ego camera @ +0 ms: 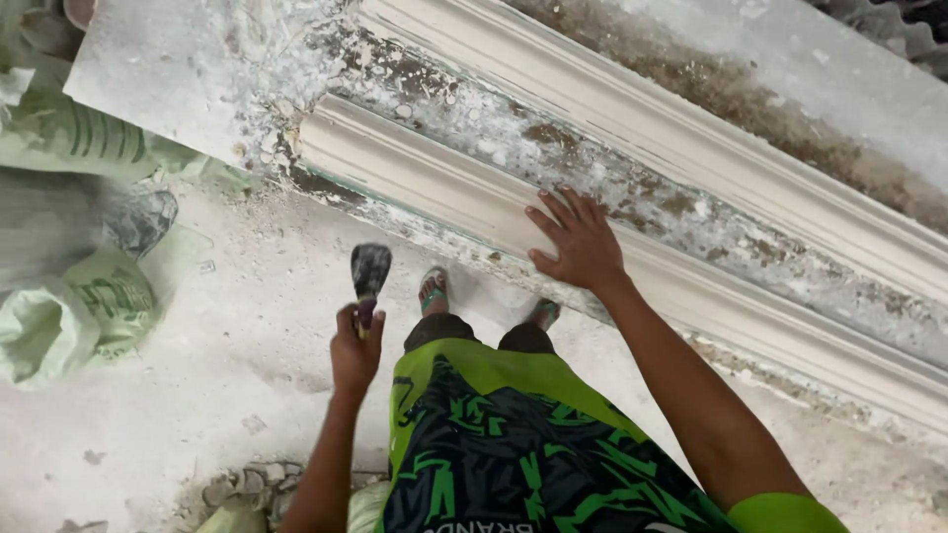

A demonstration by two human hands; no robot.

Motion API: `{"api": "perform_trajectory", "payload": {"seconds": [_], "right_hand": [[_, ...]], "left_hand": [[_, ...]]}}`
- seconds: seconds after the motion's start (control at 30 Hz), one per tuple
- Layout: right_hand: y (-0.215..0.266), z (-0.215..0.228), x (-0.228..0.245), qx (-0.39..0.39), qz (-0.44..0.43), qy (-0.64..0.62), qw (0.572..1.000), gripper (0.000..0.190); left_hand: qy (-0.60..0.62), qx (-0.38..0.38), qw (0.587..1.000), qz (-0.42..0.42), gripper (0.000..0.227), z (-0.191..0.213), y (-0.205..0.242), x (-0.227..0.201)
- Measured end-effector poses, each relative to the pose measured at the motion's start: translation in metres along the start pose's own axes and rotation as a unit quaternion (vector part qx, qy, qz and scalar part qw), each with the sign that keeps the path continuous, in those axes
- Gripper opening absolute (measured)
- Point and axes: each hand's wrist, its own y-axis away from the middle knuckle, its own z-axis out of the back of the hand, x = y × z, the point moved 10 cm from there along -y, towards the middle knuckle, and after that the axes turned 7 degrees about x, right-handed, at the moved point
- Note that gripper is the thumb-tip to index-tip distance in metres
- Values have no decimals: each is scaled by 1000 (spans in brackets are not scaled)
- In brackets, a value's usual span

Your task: The recorder uses a putty knife to scrape and refine the edges of plaster decorative moldings on a workbench.

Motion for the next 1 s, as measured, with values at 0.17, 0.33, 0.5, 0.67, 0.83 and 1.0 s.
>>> {"api": "perform_trajectory", "payload": {"seconds": [0.17, 0.33, 0.5, 0.67, 0.83, 1.0], "right_hand": [[45, -20, 11, -33, -161, -6, 986, 65], [151, -46, 25, -87, -307, -42, 947, 56], [298, -82, 19, -52, -448, -42, 891, 59], [383, -100, 37, -100, -557, -55, 823, 59], [383, -111, 54, -129, -593, -87, 790, 58], [375, -104, 53, -168, -570, -147, 791, 55]], "left_hand": [[-106, 137, 960, -218, 33, 42, -67, -136], [-233, 329, 829, -387, 35, -12, -84, -173], [-260, 373, 767, -453, 39, -12, -99, -189], [-365, 399, 708, -454, 35, -81, -87, -169], [-211, 421, 708, -527, 37, -227, 33, -206], [-232, 470, 688, -502, 34, -311, 100, -228]]}}
